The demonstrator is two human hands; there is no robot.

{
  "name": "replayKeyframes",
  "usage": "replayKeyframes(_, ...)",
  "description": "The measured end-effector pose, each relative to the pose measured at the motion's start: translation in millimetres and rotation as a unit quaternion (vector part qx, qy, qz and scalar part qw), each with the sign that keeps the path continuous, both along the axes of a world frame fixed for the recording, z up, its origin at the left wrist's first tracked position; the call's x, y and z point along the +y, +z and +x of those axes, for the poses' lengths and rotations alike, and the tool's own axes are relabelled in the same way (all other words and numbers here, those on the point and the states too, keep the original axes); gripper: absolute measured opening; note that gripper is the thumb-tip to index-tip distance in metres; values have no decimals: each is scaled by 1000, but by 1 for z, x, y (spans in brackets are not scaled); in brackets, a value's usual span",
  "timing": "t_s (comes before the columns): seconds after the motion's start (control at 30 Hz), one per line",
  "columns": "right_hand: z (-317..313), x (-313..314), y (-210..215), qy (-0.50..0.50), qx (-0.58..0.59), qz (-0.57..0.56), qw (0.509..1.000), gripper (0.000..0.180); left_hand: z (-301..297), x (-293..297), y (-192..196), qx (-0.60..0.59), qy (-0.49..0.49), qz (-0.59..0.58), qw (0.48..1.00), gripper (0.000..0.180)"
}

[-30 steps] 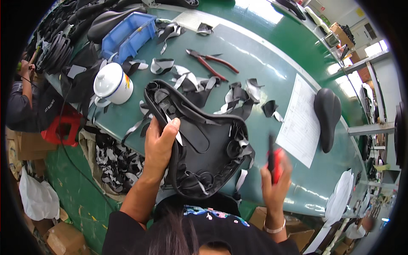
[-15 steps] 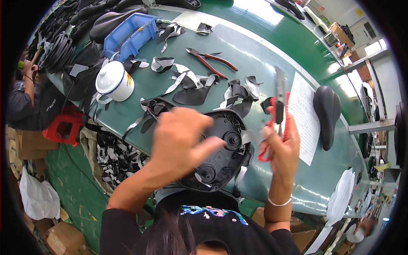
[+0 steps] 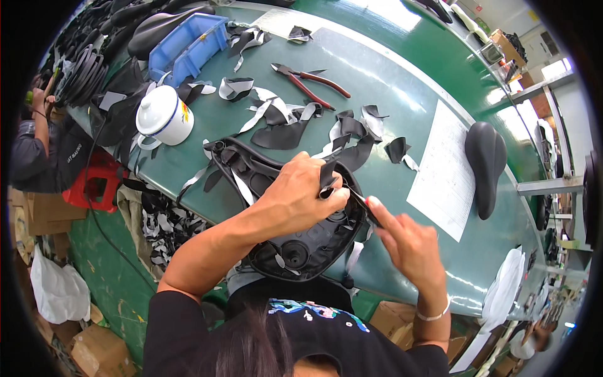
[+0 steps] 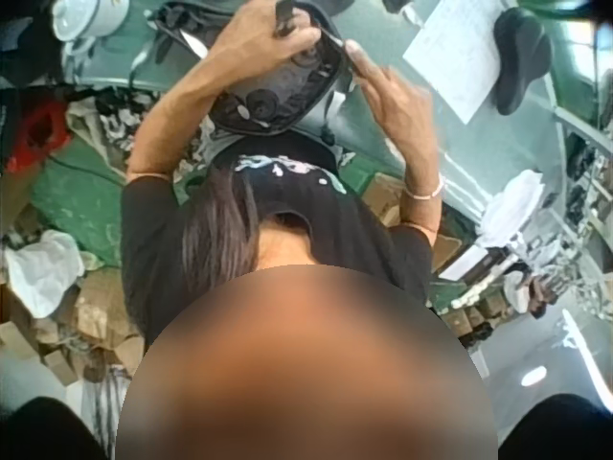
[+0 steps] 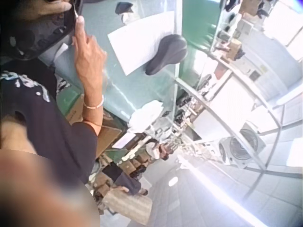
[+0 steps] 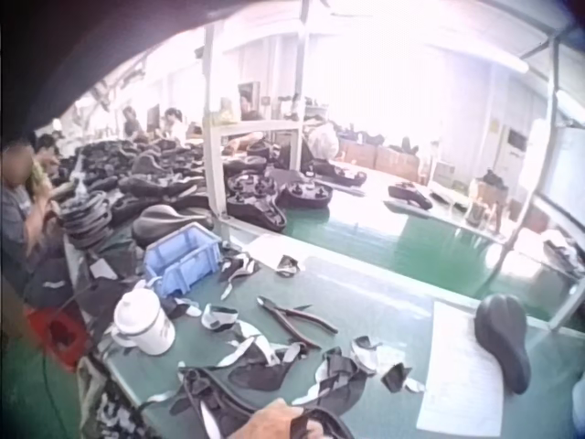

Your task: Trimming excess leather or synthetic material from the underside of bicycle saddles using a utility knife.

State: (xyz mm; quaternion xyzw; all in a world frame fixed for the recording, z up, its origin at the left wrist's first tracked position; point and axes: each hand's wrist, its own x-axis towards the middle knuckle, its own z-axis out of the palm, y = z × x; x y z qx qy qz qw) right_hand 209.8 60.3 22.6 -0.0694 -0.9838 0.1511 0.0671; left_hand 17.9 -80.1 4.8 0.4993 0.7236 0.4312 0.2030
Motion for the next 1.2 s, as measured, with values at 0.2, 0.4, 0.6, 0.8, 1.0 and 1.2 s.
replayKeyframes(0.2,48,-71,-4,-141,-19,-51,989,58,-36,-8,-3,-596,24,410,690,21)
replayKeyframes(0.4,7,-32,4,-153,-12,42,987,49,-21,6,21,76,-14,137,988,28)
replayKeyframes(0.6,-10,-49,17,-165,-59,93,980,50,-59,30,-11,202,187,190,942,28)
replayKeyframes(0.8,-8,-5,27,-113,-57,107,986,50,-49,9,2,-492,167,211,828,37)
replayKeyframes(1.0,-50,39,46,114,-104,67,986,49,-15,-65,10,-235,-48,158,958,60)
replayKeyframes(1.2,15,4,52,19,-160,154,975,55,-84,-86,24,-328,-103,323,882,60)
